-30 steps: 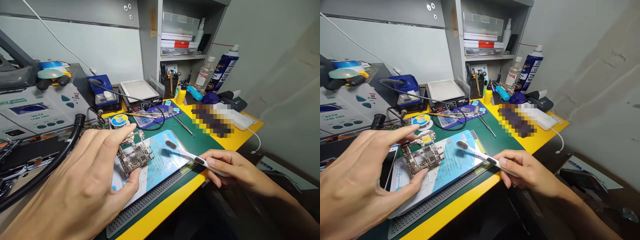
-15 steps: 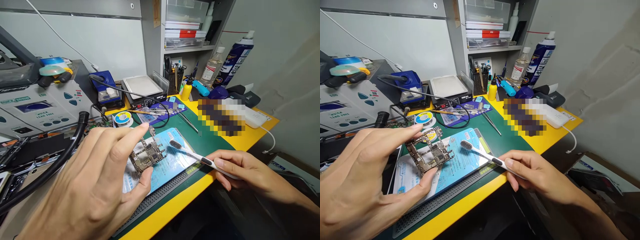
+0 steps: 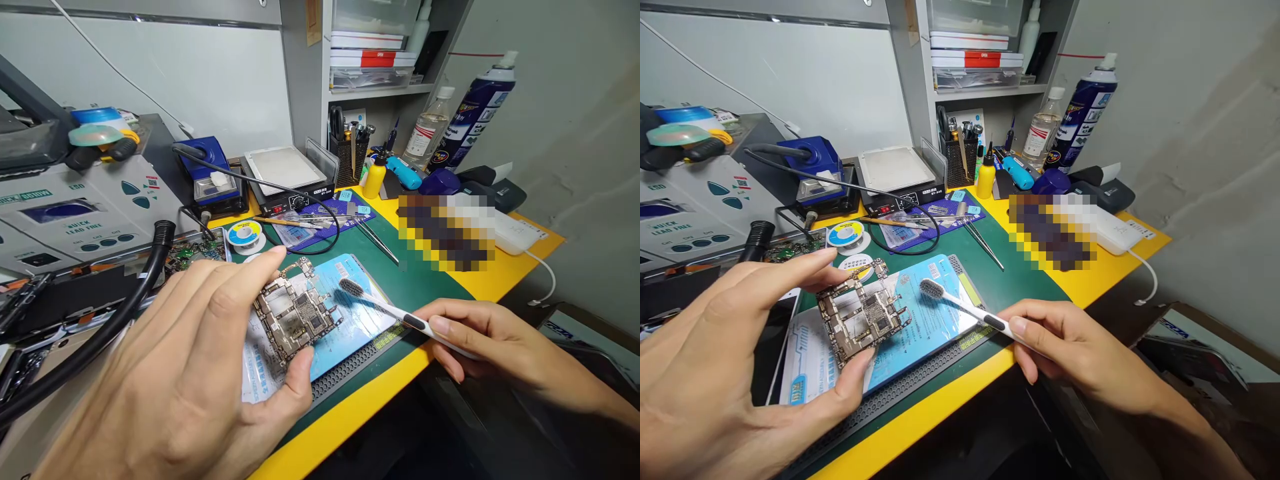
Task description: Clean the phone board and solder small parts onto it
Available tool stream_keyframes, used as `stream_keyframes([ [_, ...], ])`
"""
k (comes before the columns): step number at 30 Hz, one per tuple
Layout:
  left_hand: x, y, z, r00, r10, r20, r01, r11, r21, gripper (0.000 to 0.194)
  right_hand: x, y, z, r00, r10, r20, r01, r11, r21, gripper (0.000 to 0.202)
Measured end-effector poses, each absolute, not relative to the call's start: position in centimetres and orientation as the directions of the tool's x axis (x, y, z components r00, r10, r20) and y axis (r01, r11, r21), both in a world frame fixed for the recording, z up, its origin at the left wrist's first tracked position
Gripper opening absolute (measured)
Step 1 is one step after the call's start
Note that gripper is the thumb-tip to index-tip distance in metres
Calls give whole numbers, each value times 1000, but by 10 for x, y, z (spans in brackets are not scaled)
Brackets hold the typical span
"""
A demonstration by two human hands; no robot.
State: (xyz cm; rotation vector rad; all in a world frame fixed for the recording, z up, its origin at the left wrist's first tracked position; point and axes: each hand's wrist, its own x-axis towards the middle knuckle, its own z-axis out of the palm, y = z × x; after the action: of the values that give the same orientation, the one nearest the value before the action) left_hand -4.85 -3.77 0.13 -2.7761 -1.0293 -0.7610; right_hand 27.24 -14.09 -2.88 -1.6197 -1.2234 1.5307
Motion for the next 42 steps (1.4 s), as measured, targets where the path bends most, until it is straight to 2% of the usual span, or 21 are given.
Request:
stream_keyframes([
  [4,-47,-38,2,647,567,510,650,-760,20,85,272,-141,-29,-79,901,-427,214,-403,-890,53],
  [11,-41,-44,8,627,609,486,676,-735,49,74,273,-141,-30,-93,897,-433,206,-408,-890,50],
  [17,-42,-44,5,609,604,515,673,-736,68,74,273,-140,-30,-83,893,-443,204,-420,-884,51],
  [19,-43,-41,2,573,599,560,662,-741,115,76,274,-141,-33,-82,890,-449,195,-428,-883,51],
  [23,-43,-36,-3,414,641,646,627,-716,308,82,275,-140,-34,-77,893,-443,105,-435,-894,56],
  [28,-39,-32,-6,280,652,704,616,-685,389,78,266,-118,-15,54,932,-359,-84,-354,-931,59],
  [30,-39,-29,-7,241,641,729,619,-680,393,79,261,-103,-1,5,956,-293,-88,-291,-953,60],
  [32,-42,-23,-7,182,626,758,604,-680,416,79,257,-88,10,-69,978,-198,-16,-200,-980,61],
  [34,-46,-16,-4,89,616,782,559,-681,473,80,257,-75,17,-103,992,-77,179,-57,-982,55],
  [36,-49,-11,1,-26,612,790,498,-678,541,79,258,-65,18,-108,993,48,497,95,-863,47],
  [38,-52,-8,7,-123,606,786,440,-677,590,75,259,-59,16,-113,986,121,704,165,-690,40],
  [42,-51,-8,12,-187,585,789,385,-695,607,69,262,-48,10,-126,982,143,809,185,-557,34],
])
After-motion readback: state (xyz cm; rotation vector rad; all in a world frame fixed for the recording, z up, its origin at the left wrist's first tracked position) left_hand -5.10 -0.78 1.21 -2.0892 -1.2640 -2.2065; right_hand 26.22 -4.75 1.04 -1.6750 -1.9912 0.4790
